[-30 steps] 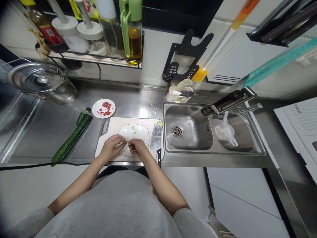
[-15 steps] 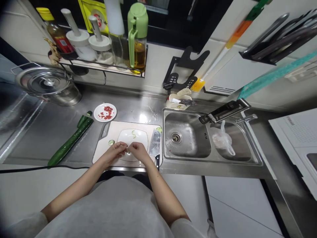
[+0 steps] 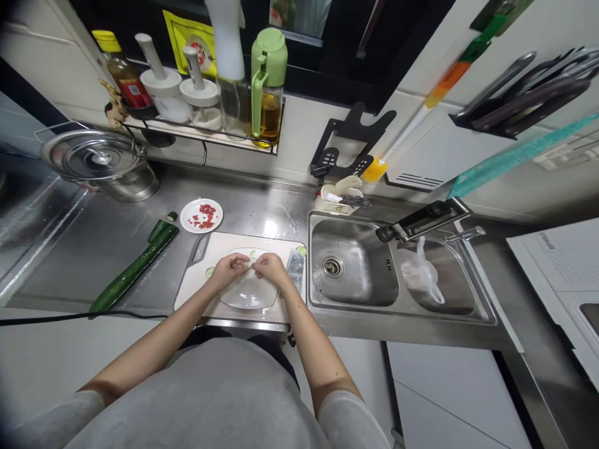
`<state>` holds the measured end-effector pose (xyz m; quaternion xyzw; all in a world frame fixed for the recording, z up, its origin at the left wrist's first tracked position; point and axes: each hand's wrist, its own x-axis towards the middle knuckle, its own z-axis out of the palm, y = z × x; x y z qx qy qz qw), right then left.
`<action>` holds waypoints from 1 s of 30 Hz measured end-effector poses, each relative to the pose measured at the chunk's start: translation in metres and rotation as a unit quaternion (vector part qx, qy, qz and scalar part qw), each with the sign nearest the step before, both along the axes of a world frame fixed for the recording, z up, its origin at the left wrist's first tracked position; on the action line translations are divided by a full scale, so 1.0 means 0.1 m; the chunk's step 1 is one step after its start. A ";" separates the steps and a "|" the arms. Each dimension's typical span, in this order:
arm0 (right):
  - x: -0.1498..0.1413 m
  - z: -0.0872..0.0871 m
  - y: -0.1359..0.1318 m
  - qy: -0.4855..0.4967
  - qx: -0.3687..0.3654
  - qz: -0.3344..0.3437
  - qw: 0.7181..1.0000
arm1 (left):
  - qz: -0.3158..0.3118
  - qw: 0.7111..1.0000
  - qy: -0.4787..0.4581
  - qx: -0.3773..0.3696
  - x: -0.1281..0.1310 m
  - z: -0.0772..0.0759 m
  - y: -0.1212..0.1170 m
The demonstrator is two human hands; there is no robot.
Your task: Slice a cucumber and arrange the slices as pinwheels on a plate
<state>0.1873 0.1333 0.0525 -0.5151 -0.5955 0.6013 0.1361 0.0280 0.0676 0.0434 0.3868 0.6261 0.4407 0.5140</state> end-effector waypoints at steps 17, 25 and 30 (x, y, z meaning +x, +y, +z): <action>-0.15 -0.09 0.25 -0.189 0.230 0.114 0.948 | -0.069 0.914 0.390 -0.090 0.10 0.11 0.30; -0.18 -0.06 0.26 -0.238 0.243 0.149 0.929 | -0.080 0.903 0.412 -0.091 0.12 0.12 0.32; -0.20 -0.03 0.26 -0.274 0.242 0.168 0.916 | -0.088 0.891 0.436 -0.088 0.14 0.11 0.32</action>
